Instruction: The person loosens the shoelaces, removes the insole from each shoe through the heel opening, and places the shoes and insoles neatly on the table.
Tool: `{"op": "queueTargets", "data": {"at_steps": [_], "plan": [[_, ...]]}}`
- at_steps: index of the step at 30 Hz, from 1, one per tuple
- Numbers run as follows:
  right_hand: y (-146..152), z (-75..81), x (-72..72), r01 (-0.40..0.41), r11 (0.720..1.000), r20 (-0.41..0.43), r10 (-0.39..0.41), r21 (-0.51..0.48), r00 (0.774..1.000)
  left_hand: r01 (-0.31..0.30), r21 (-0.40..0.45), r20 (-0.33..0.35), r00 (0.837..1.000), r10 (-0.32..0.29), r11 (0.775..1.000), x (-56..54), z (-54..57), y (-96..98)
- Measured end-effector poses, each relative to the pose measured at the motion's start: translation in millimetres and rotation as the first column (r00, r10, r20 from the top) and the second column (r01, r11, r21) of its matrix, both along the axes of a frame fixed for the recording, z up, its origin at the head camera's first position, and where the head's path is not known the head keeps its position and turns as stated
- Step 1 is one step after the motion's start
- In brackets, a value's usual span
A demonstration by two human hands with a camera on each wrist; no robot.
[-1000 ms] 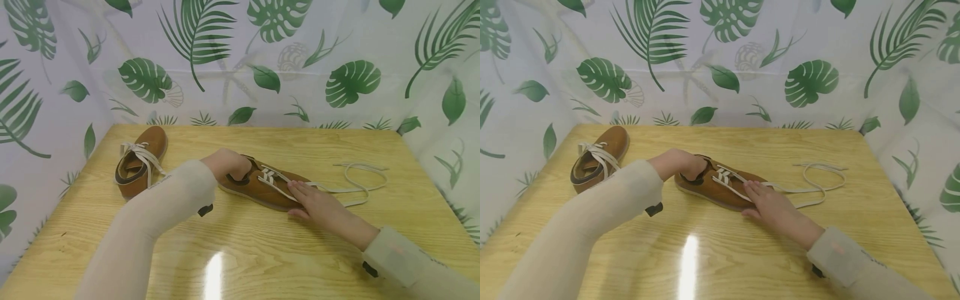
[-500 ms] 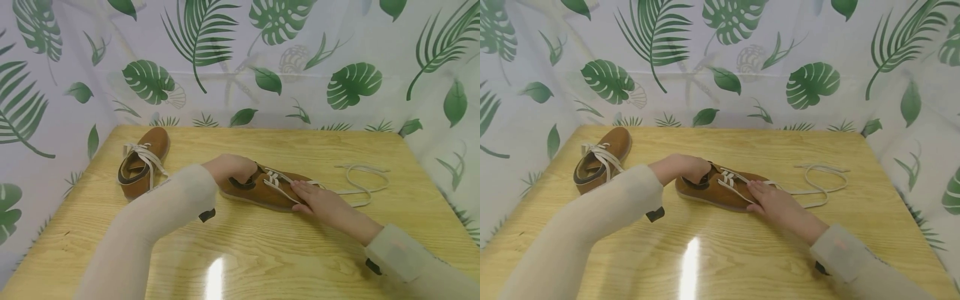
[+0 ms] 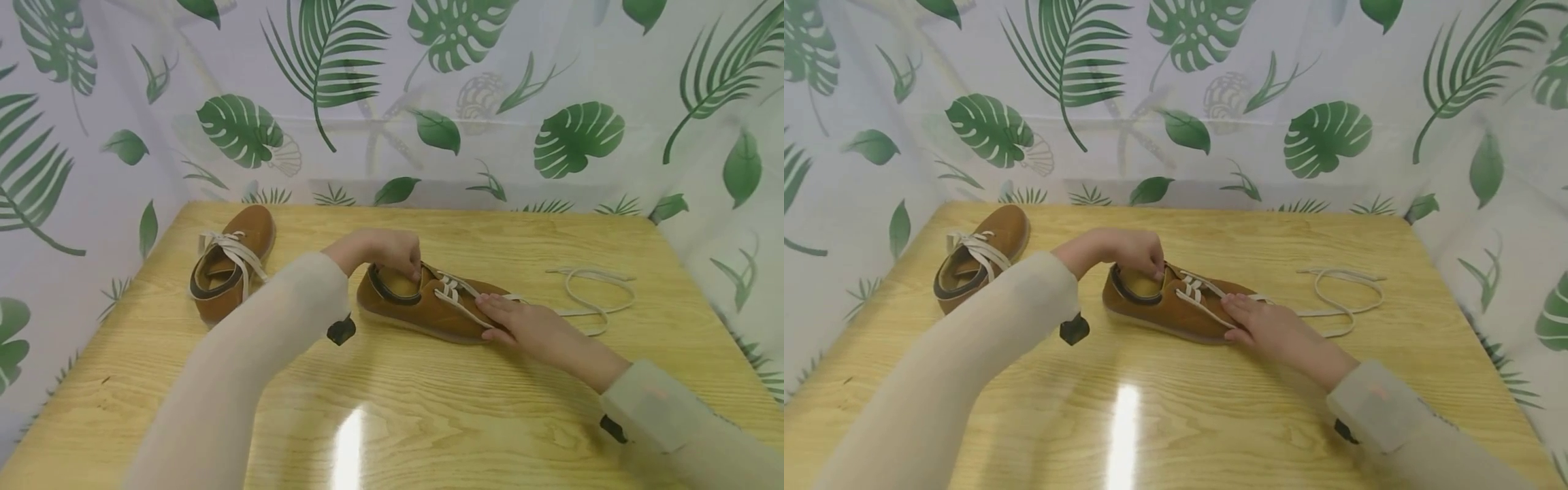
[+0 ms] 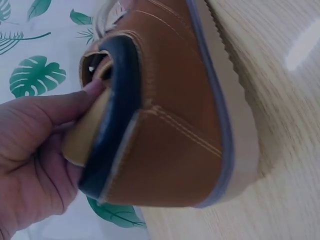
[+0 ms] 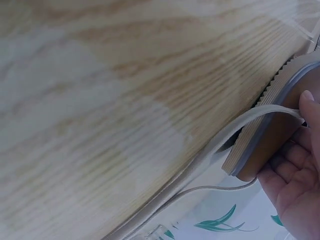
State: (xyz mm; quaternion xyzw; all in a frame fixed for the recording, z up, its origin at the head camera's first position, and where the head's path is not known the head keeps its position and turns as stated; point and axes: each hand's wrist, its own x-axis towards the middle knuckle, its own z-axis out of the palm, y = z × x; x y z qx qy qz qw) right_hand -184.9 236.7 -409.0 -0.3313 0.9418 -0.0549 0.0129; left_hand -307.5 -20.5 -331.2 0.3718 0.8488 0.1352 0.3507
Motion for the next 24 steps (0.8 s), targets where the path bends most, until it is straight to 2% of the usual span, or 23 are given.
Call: {"op": "queueTargets", "data": {"at_steps": [3,7,12,15,18,19,20,22,24], "plan": [[0,2.2,-0.7,-0.001,1.000,0.005,0.001,0.000,1.000,-0.062,0.073,0.041,0.997,0.059,0.995,-1.3,-2.9,-4.3],[-1,3.9,-2.4,-0.008,1.000,0.007,0.008,0.007,1.000,-0.153,0.137,0.115,0.984,0.138,0.979,0.5,-6.5,-9.2],[1,3.0,-5.2,-0.014,1.000,0.013,0.014,0.006,1.000,-0.215,0.142,0.157,0.969,0.192,0.966,3.7,-5.5,-12.3],[2,1.8,-6.6,-0.013,1.000,0.013,0.013,0.000,1.000,-0.226,0.042,0.250,0.945,0.209,0.973,6.0,-3.0,-11.9],[1,1.6,-7.5,-0.011,1.000,0.012,0.011,-0.002,1.000,-0.204,-0.069,0.342,0.915,0.215,0.977,8.6,0.1,-10.1],[1,1.7,-7.7,-0.008,1.000,0.010,0.008,0.000,1.000,-0.190,-0.085,0.358,0.910,0.208,0.978,9.2,1.1,-9.6],[1,1.8,-8.0,-0.007,1.000,0.010,0.007,0.003,1.000,-0.190,-0.083,0.369,0.906,0.207,0.978,9.7,1.6,-9.8],[1,2.3,-8.0,-0.009,1.000,0.016,0.009,0.006,1.000,-0.230,-0.041,0.399,0.888,0.227,0.972,9.3,0.2,-11.4],[2,2.7,-7.8,-0.010,1.000,0.023,0.010,0.007,1.000,-0.312,0.028,0.446,0.854,0.267,0.950,8.3,-3.5,-14.8]]}}
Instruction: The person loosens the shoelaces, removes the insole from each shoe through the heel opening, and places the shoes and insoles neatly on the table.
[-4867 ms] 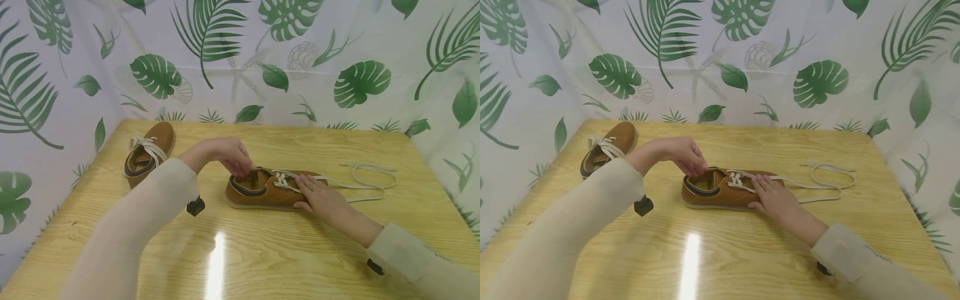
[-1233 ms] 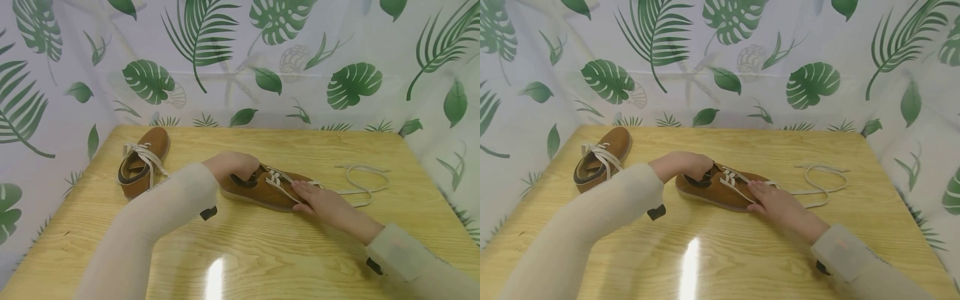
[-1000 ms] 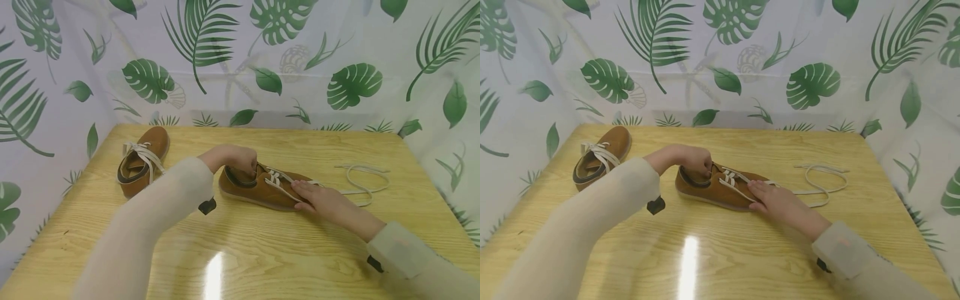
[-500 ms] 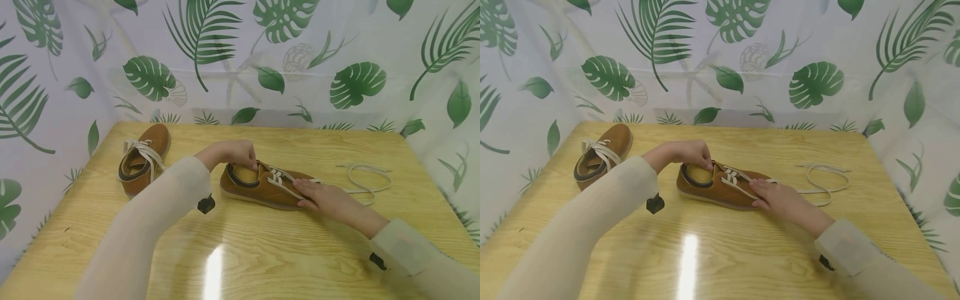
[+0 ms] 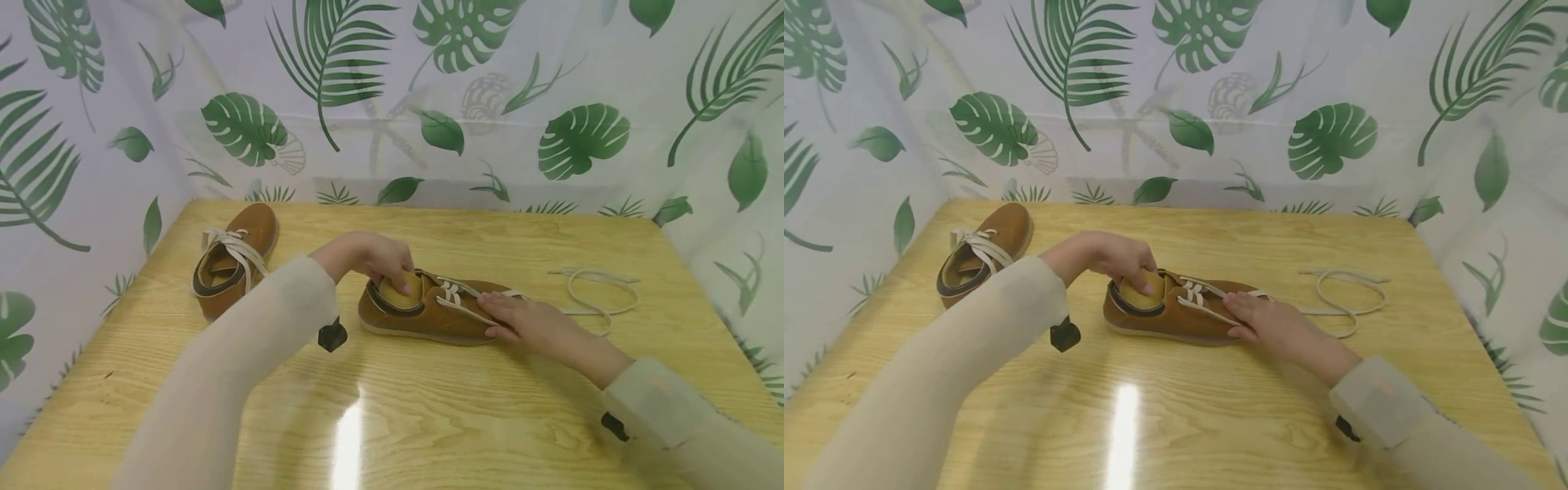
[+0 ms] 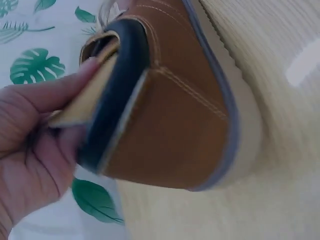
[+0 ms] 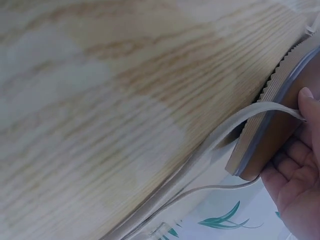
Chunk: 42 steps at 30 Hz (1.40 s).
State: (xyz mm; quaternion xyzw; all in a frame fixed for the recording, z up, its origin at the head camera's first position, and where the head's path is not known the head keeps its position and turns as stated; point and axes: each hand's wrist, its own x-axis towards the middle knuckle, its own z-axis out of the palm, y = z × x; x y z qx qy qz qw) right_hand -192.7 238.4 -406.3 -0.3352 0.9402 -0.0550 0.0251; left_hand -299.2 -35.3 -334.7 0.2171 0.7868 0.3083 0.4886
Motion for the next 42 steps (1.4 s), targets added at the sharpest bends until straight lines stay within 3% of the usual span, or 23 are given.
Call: {"op": "queueTargets", "data": {"at_steps": [2,5,11,16,19,21,24,26,28,30,31,32,33,34,35,36,38,39,40,41,42], "plan": [[0,0.2,0.3,-0.002,1.000,-0.001,0.002,-0.003,1.000,-0.093,0.084,0.039,0.995,0.090,0.992,-1.0,-5.2,-4.7],[1,0.7,0.9,0.009,1.000,-0.008,-0.009,-0.006,1.000,-0.200,0.190,0.086,0.979,0.187,0.961,-1.6,-13.4,-11.7],[-4,0.3,0.5,0.003,1.000,-0.014,-0.003,-0.002,1.000,-0.344,0.249,0.107,0.939,0.327,0.905,1.7,-19.8,-26.5],[-8,0.0,2.3,0.004,1.000,-0.007,-0.004,0.003,1.000,-0.376,0.281,0.113,0.927,0.358,0.883,4.6,-17.5,-40.8],[-10,0.4,2.2,-0.002,1.000,-0.006,0.002,-0.002,1.000,-0.390,0.283,0.081,0.920,0.383,0.876,4.9,-13.0,-53.2],[-10,0.5,2.3,0.001,1.000,-0.005,-0.001,-0.002,1.000,-0.379,0.264,0.040,0.923,0.382,0.887,5.1,-9.4,-59.3],[-8,-0.1,2.3,0.009,1.000,-0.006,-0.009,0.002,1.000,-0.314,0.231,-0.040,0.943,0.332,0.921,6.4,-4.8,-63.2],[-8,-0.7,2.1,0.009,1.000,-0.009,-0.009,0.006,1.000,-0.248,0.209,-0.145,0.949,0.281,0.946,8.1,-2.4,-64.4],[-8,-0.7,1.9,0.008,1.000,-0.006,-0.008,0.008,1.000,-0.183,0.182,-0.283,0.931,0.230,0.966,10.5,0.3,-65.9],[-9,-0.2,1.5,0.007,1.000,-0.005,-0.007,0.011,1.000,-0.127,0.156,-0.424,0.887,0.183,0.980,13.2,2.3,-68.3],[-9,0.4,1.7,0.008,1.000,-0.005,-0.008,0.011,1.000,-0.088,0.145,-0.501,0.852,0.149,0.986,14.8,2.2,-69.9],[-10,0.7,1.7,0.008,1.000,-0.007,-0.008,0.014,1.000,-0.035,0.137,-0.579,0.808,0.109,0.990,16.4,1.4,-71.5],[-10,1.1,1.7,0.008,1.000,-0.010,-0.008,0.016,1.000,0.024,0.132,-0.657,0.751,0.070,0.991,18.6,0.0,-73.3],[-10,1.3,1.6,0.007,1.000,-0.014,-0.007,0.018,1.000,0.091,0.129,-0.736,0.676,0.033,0.987,20.9,-2.3,-75.2],[-10,1.6,1.5,0.004,1.000,-0.019,-0.004,0.017,1.000,0.171,0.126,-0.814,0.581,0.003,0.977,22.8,-5.8,-77.3],[-11,1.8,1.6,0.003,1.000,-0.023,-0.002,0.019,1.000,0.255,0.120,-0.886,0.463,-0.012,0.959,24.6,-9.9,-79.2],[-11,2.0,1.9,-0.002,1.000,-0.034,0.003,0.018,0.999,0.419,0.090,-0.980,0.201,0.005,0.903,27.6,-18.5,-82.7],[-11,1.9,2.2,-0.002,1.000,-0.035,0.002,0.015,0.999,0.488,0.070,-0.996,0.084,0.033,0.870,28.5,-23.1,-84.5],[-11,1.5,2.4,-0.004,1.000,-0.038,0.004,0.013,0.999,0.544,0.048,-0.998,-0.016,0.067,0.838,28.8,-27.8,-86.3],[-11,1.2,2.6,-0.006,1.000,-0.041,0.007,0.012,0.999,0.589,0.020,-0.990,-0.099,0.096,0.808,28.7,-31.6,-88.2],[-11,0.8,2.8,-0.007,1.000,-0.043,0.008,0.012,0.999,0.619,-0.011,-0.980,-0.163,0.115,0.785,28.9,-34.6,-90.3]]}}
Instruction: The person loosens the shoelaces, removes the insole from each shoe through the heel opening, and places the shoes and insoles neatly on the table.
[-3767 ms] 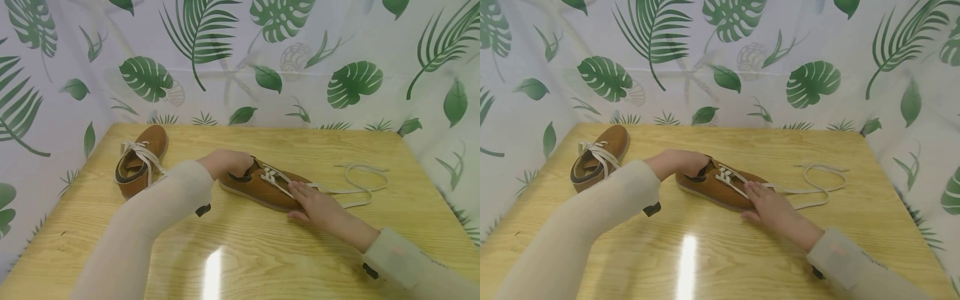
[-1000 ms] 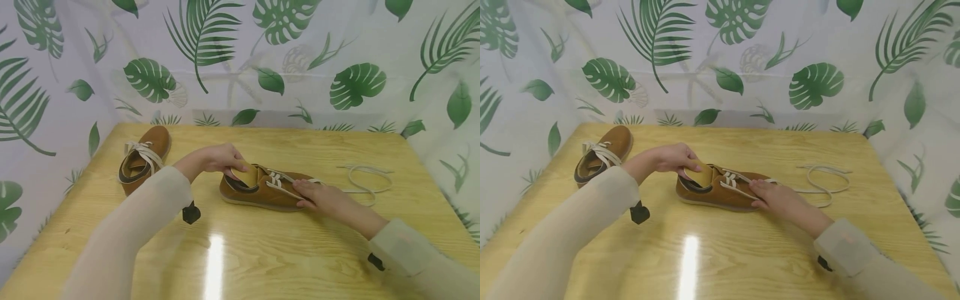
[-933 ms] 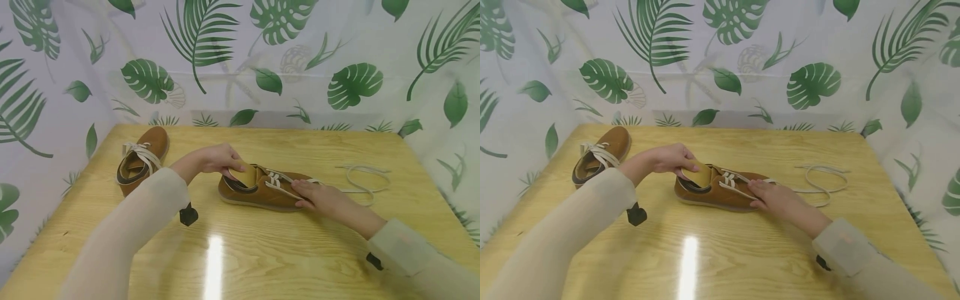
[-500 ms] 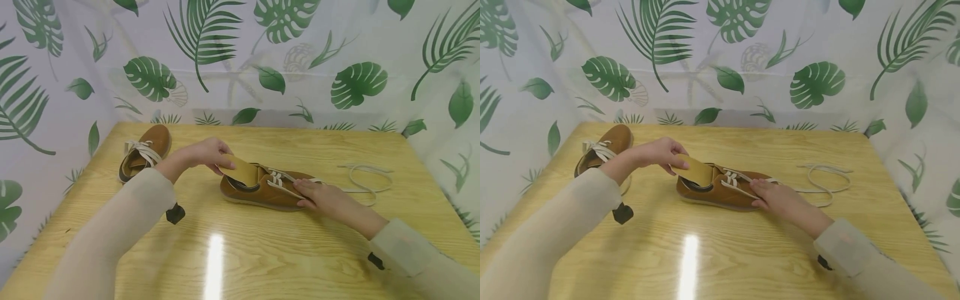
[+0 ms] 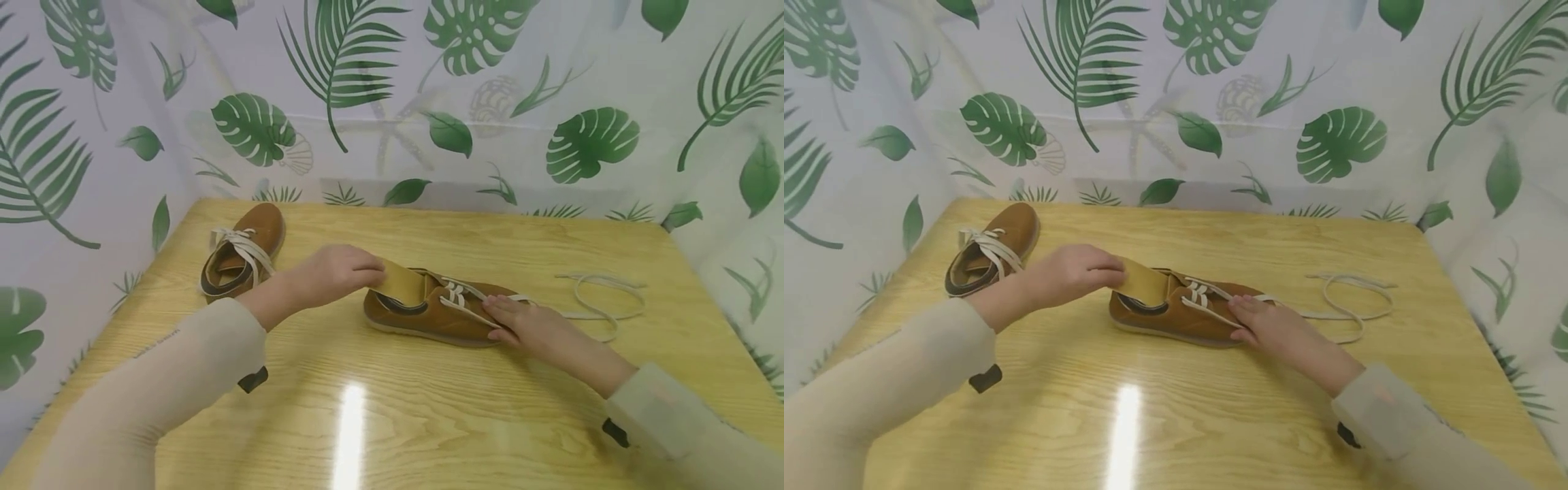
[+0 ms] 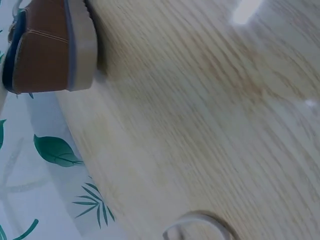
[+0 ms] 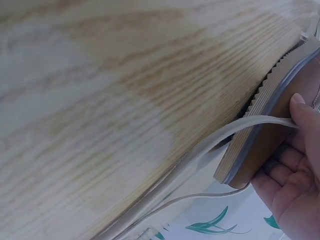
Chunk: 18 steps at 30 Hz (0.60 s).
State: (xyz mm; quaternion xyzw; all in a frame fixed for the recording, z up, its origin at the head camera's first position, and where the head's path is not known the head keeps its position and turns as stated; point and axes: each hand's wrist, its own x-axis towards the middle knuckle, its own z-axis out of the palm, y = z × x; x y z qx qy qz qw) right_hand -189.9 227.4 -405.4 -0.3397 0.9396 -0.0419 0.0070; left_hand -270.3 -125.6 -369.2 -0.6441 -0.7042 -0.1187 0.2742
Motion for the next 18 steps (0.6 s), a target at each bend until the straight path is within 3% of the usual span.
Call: {"op": "queueTargets", "data": {"at_steps": [2,5,11,16,18], "plan": [[1,-1.7,0.4,-0.003,1.000,-0.002,0.003,-0.005,1.000,0.043,-0.004,-0.099,0.994,-0.043,0.999,-0.7,-5.2,-3.3],[1,-3.3,0.5,-0.005,1.000,-0.001,0.005,-0.007,1.000,0.051,-0.044,-0.211,0.976,-0.059,0.998,-1.7,-9.4,-6.5],[2,-2.0,-0.1,-0.003,1.000,-0.014,0.003,0.001,1.000,-0.011,-0.090,-0.320,0.947,-0.018,0.996,-0.6,-13.1,-8.5],[2,-1.3,0.4,-0.011,1.000,-0.029,0.011,-0.003,1.000,-0.030,-0.043,-0.444,0.896,0.008,0.999,-1.2,-15.3,-2.7],[2,-1.9,0.1,-0.016,1.000,-0.035,0.016,0.000,0.999,-0.016,-0.026,-0.469,0.883,0.002,1.000,-1.7,-15.6,-1.2]]}}
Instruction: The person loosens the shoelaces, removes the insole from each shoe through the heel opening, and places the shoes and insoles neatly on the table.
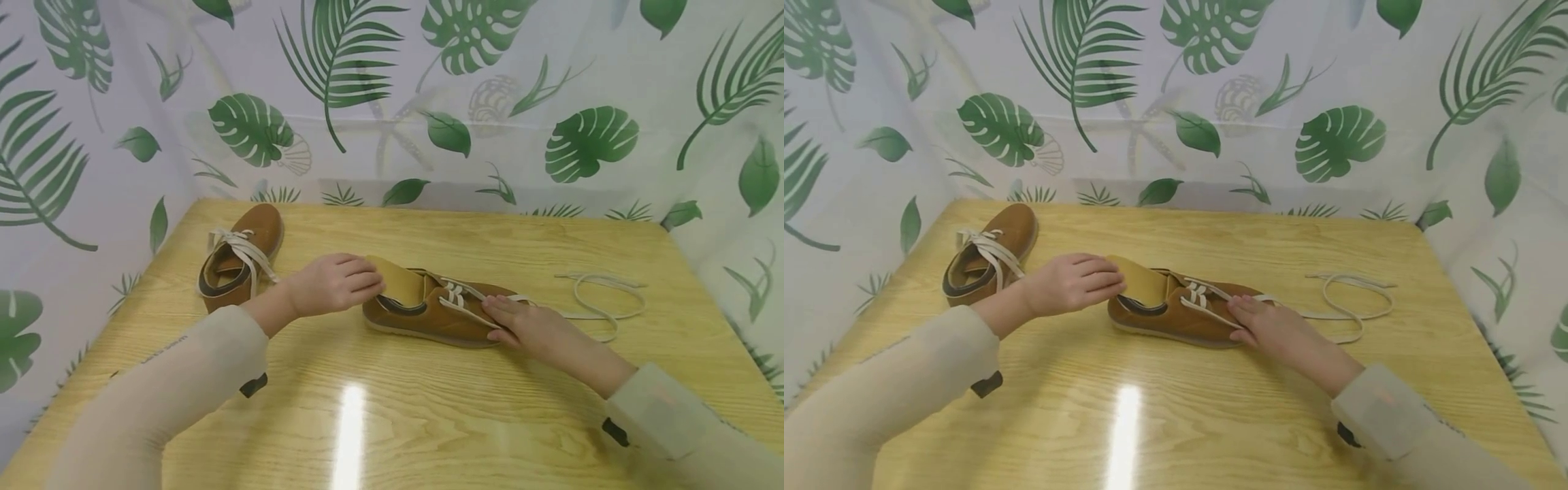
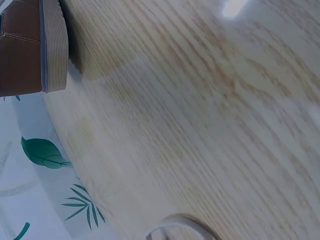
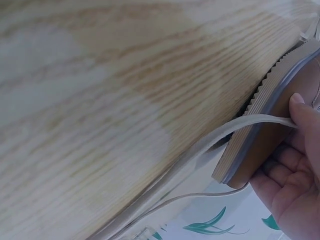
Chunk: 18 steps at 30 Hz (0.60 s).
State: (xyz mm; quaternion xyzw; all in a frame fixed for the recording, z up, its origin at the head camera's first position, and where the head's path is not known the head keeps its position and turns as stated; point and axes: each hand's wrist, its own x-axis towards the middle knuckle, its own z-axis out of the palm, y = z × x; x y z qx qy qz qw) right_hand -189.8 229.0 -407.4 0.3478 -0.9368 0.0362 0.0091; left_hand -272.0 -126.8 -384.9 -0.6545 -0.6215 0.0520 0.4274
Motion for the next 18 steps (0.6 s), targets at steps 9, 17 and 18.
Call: {"op": "queueTargets", "data": {"at_steps": [9,17,18], "plan": [[-1,-5.6,3.0,-0.002,1.000,-0.055,0.002,-0.003,0.998,0.016,0.017,0.016,1.000,-0.016,1.000,-1.5,0.6,0.2],[-5,-16.5,6.0,-0.014,0.999,-0.231,0.005,-0.037,0.973,-0.027,-0.020,0.037,0.999,0.027,0.999,-0.7,2.0,3.8],[-4,-16.7,6.2,-0.001,1.000,-0.234,-0.006,-0.031,0.972,-0.031,-0.029,0.040,0.999,0.032,0.999,-0.9,1.9,4.6]]}}
